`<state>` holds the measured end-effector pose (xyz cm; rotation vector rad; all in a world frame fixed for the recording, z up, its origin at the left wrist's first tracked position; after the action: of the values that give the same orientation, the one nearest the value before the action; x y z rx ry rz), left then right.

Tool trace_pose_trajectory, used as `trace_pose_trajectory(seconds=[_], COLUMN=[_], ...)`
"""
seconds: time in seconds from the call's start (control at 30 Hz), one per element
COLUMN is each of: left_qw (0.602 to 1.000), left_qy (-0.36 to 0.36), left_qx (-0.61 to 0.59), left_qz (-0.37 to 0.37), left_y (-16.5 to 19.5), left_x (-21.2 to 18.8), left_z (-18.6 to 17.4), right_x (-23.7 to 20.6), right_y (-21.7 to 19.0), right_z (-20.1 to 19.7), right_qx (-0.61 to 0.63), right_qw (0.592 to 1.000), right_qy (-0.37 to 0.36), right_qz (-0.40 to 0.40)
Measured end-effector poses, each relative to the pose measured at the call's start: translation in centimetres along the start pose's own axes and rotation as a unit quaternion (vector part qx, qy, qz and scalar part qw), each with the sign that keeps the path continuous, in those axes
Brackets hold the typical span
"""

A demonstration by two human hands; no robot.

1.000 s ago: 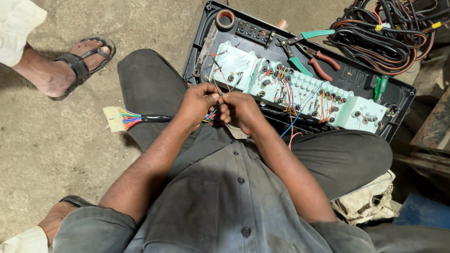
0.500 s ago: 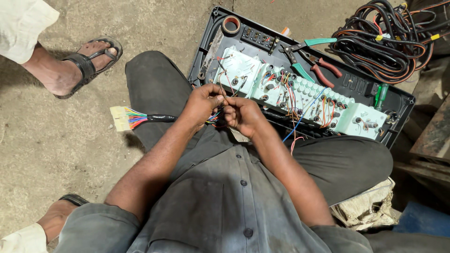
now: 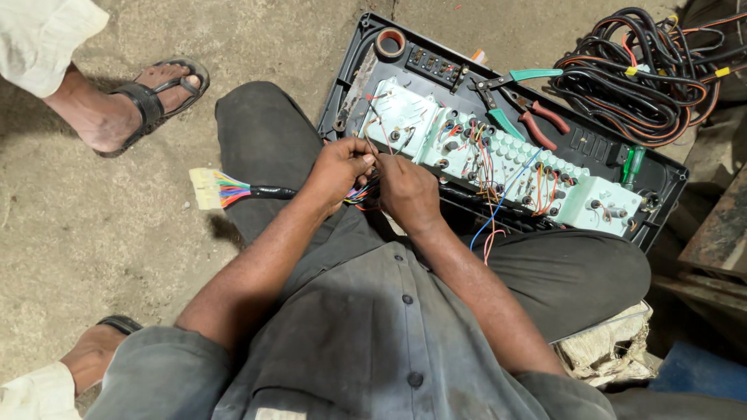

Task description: The person sits on the floor and repairs an open electronics box by stripping, twisting, and connecting multiple colored wires to terminal blocks. They use pliers and a screwdriver to secure connections and occasionally test with a test light.

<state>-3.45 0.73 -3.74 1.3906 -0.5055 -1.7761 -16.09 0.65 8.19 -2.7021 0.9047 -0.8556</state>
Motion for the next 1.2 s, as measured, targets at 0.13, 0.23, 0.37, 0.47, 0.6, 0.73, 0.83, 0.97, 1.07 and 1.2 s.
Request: trace_pose_trajectory(seconds=[0.13, 0.23, 0.37, 0.47, 0.6, 0.73, 0.83, 0.97, 1.07, 1.2], left_qw=[0.999, 1.000, 1.000, 1.000, 0.998, 0.999, 1.000, 1.000, 1.000, 0.999], left_qy=[-0.022, -0.020, -0.011, -0.012, -0.014, -0.032, -0.027, -0.023, -0.018, -0.023], left_qx=[-0.018, -0.012, -0.004, -0.002, 0.005, -0.015, 0.007, -0.002, -0.003, -0.019], left_qz=[0.016, 0.014, -0.005, -0.021, -0.054, -0.016, 0.007, -0.013, -0.020, -0.012], left_y=[0.1, 0.0, -0.6, -1.2, -2.0, -1.4, -1.0, -0.9, -0.6, 0.0], left_x=[0.1, 0.3, 0.9, 1.4, 2.0, 2.3, 2.4, 2.5, 2.2, 1.6], left_z=[0.4, 0.3, -0.1, -0.3, -0.3, -0.3, -0.3, -0.3, -0.2, 0.0], right_x=[-4.6, -4.4, -2.8, -1.5, -3.2, -3.7, -0.5, 0.4, -0.8, -3.6], right_y=[4.7, 5.1, 5.0, 2.7, 5.5, 4.7, 5.0, 0.7, 2.1, 7.1], right_z=[7.8, 7.9, 4.6, 1.5, 4.8, 7.2, 2.6, -1.6, 0.3, 6.7], right_qx=[0.560, 0.568, 0.423, 0.106, 0.307, 0.602, 0.324, 0.007, 0.031, 0.439], right_qw=[0.683, 0.700, 0.867, 0.993, 0.907, 0.668, 0.916, 0.996, 0.997, 0.845], right_qy=[0.002, -0.038, -0.067, -0.047, -0.072, -0.067, -0.048, 0.049, 0.067, 0.047], right_qz=[0.470, 0.432, 0.254, 0.017, 0.280, 0.432, 0.233, -0.078, -0.008, 0.300])
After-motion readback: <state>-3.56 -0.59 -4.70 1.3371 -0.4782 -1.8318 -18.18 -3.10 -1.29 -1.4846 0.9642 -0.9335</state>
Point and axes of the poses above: each hand's wrist, its own x-axis towards the middle knuckle, its own z-axis out of the palm, y = z × x, the point moved 8 cm from there along x, towards the middle knuckle, and after that the axes turned 13 degrees about -z, right-handed, at the moved point
